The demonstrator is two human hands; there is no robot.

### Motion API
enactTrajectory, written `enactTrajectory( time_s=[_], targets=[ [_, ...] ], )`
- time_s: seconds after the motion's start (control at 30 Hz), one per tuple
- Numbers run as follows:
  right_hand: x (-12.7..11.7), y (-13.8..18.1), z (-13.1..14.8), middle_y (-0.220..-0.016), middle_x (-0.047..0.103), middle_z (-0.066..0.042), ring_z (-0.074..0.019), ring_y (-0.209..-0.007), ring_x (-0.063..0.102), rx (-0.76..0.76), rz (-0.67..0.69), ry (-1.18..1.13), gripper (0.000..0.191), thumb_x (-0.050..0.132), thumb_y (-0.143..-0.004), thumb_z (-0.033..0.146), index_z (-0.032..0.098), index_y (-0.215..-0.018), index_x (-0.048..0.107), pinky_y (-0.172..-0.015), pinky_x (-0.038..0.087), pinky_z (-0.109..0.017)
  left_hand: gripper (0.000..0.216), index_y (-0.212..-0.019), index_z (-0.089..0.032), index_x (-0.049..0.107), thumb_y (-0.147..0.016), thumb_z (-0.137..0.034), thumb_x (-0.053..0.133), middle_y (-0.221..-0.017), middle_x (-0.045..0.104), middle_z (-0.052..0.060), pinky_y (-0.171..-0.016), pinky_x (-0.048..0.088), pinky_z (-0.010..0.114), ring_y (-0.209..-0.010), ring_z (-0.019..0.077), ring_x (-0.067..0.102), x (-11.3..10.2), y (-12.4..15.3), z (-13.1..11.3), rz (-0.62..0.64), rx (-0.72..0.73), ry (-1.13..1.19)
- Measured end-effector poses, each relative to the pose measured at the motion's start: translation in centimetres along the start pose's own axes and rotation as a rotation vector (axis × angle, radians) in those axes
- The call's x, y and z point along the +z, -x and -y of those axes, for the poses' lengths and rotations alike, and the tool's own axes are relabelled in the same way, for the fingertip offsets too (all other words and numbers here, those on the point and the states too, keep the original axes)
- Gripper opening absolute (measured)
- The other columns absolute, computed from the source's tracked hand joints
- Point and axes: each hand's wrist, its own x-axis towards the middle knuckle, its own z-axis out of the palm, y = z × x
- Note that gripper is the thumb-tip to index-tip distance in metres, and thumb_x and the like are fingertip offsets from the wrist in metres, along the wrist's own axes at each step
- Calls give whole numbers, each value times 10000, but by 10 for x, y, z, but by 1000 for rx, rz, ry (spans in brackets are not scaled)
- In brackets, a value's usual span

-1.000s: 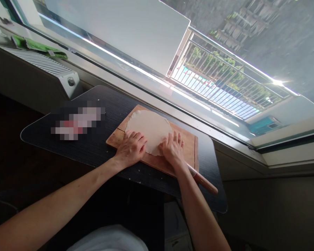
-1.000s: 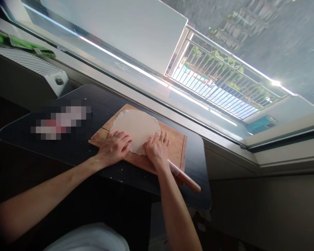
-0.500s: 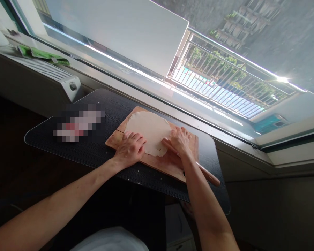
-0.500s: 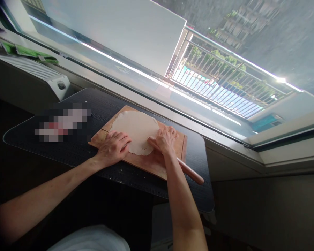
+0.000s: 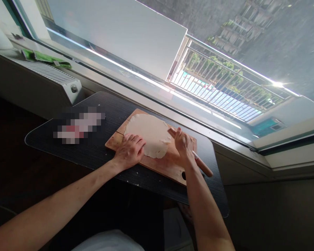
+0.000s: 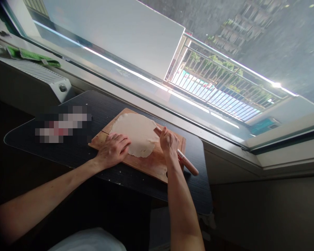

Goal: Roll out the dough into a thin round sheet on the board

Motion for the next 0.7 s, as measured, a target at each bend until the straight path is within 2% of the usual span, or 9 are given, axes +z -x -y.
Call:
enactTrajectory(
  time_s=[0.13, 0.3, 0.47, 0.57, 0.7],
  targets=[
    [6, -11, 8, -959, 738, -145, -244, -921, 686, -49, 58, -41, 502, 275, -1053, 351, 172, -949, 732, -819, 440, -338, 161, -976, -199, 640, -900, -201, 499, -1022, 661, 71, -1035, 365, 494, -993, 255, 576, 1, 0, 1, -12, 1, -2],
    [20, -6, 2, -1096, 693, -161, -282, -1067, 620, 1, 92, -120, 337, 364, -981, 259, 156, -1036, 680, -907, 442, -371, 164, -995, -187, 642, -891, -194, 515, -1019, 664, 73, -1038, 360, 491, -982, 256, 578, 0, 0, 0, -16, 18, -21],
    [22, 13, -3, -1338, 569, -132, -296, -1306, 445, -81, 78, -147, 407, 306, -979, 251, 194, -1277, 578, -1079, 342, -457, 158, -982, -188, 646, -889, -190, 518, -1016, 663, 75, -1033, 363, 488, -980, 257, 579, -1, 0, 0, -18, 17, -19],
    [21, 14, -5, -1412, 507, -109, -296, -1397, 335, -117, 76, -116, 415, 278, -993, 293, 216, -1274, 573, -1132, 276, -501, 159, -977, -187, 645, -887, -190, 515, -1026, 662, 79, -1033, 364, 491, -984, 259, 575, -1, 0, 0, -16, 20, -21],
    [16, -3, -6, -1368, 525, -133, -303, -1345, 395, -36, 149, -98, 428, 268, -994, 341, 207, -1262, 573, -1102, 315, -518, 153, -972, -196, 638, -889, -199, 510, -1010, 662, 72, -1027, 369, 492, -984, 259, 572, -2, 0, -1, 5, 6, -9]
  ],
)
